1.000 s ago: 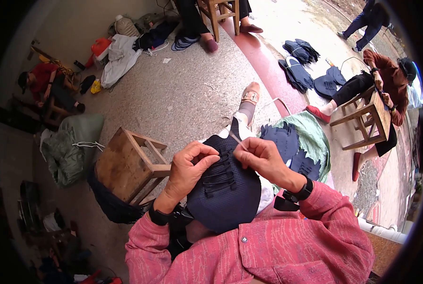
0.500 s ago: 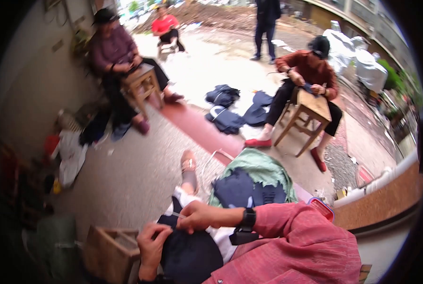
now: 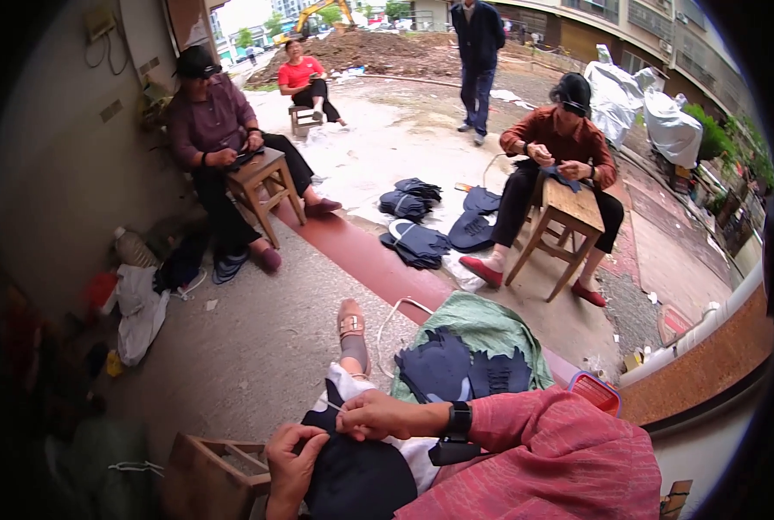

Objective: Manually stitching and assembling shoe uppers.

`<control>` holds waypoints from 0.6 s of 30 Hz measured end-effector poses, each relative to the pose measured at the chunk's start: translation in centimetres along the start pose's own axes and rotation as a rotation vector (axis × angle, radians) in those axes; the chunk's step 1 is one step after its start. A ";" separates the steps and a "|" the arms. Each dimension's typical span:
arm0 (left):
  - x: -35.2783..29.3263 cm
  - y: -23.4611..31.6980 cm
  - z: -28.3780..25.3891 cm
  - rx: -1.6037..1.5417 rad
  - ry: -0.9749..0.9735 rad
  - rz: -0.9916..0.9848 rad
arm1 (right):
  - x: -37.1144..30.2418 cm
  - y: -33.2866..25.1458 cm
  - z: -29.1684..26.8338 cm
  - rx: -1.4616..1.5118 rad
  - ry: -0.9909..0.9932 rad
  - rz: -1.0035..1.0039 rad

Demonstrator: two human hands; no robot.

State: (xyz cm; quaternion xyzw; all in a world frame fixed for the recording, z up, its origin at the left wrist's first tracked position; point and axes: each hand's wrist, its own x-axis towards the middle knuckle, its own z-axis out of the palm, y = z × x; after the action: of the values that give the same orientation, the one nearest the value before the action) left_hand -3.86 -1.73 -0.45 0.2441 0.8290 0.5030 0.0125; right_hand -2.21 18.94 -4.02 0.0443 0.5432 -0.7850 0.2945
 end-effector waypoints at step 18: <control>-0.7 1.0 0.2 0.151 0.034 0.130 | -0.4 1.5 1.2 -0.116 0.061 -0.224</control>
State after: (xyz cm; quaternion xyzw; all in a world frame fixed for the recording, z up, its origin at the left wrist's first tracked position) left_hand -2.78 -1.54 0.09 0.2891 0.8471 0.4428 -0.0525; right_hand -0.86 17.65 -4.60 -0.0100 0.5977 -0.7787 0.1905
